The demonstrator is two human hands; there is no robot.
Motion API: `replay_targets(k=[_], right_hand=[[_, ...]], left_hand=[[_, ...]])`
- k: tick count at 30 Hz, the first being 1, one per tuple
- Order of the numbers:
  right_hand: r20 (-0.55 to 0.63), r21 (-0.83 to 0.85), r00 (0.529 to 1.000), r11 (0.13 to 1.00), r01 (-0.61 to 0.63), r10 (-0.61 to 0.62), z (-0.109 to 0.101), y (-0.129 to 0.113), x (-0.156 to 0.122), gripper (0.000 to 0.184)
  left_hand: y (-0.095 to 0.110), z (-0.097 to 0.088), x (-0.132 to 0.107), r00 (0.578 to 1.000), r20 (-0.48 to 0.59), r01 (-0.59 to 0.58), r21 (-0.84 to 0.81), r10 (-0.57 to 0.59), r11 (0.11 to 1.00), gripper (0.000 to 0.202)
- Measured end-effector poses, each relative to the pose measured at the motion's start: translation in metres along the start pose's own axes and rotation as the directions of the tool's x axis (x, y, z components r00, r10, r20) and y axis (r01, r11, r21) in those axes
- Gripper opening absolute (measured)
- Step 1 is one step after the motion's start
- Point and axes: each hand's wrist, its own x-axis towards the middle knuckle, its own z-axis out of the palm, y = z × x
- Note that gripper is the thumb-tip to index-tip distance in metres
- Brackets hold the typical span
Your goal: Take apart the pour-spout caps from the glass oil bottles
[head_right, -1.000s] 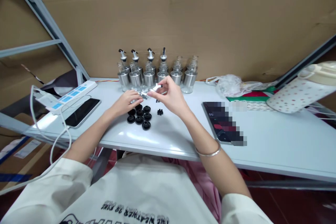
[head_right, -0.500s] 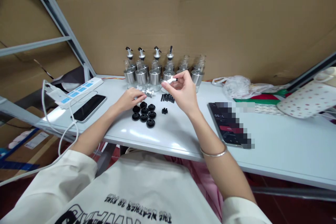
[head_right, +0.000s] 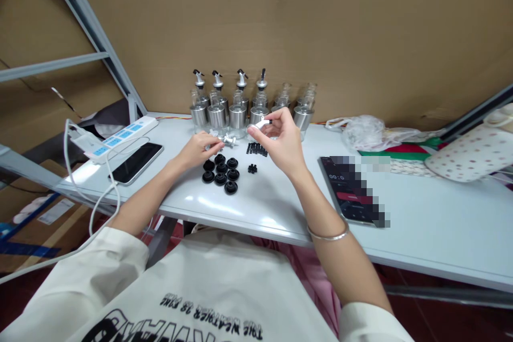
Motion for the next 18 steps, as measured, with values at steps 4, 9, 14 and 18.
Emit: replay_targets(k=[4,9,14,18], right_hand=[[0.012,0.008,1.0,1.0,0.007,-0.007,0.001,-0.001,0.0,0.037],[-0.001,0.003,1.0,1.0,0.0,0.0,0.002,0.0,0.0,0.034],[-0.005,0.01,1.0,1.0,-0.014,0.014,0.001,0.002,0.001,0.03],[0.001,0.005,1.0,1.0,-0.002,0.002,0.001,0.004,0.002,0.028]], left_hand=[[-0.001,0.002,-0.001,1.0,-0.003,-0.002,-0.001,0.002,1.0,0.032],[-0.002,0.002,0.002,1.0,-0.012,0.001,-0.006,-0.001,1.0,0.033],[0.028,-0.03,-0.021,0.984,-0.175,0.007,-0.099,-0.024,0.995,0.027],[0.076,-0.059,-0.101,0.965,-0.261,-0.073,-0.162,0.029,0.984,0.013]])
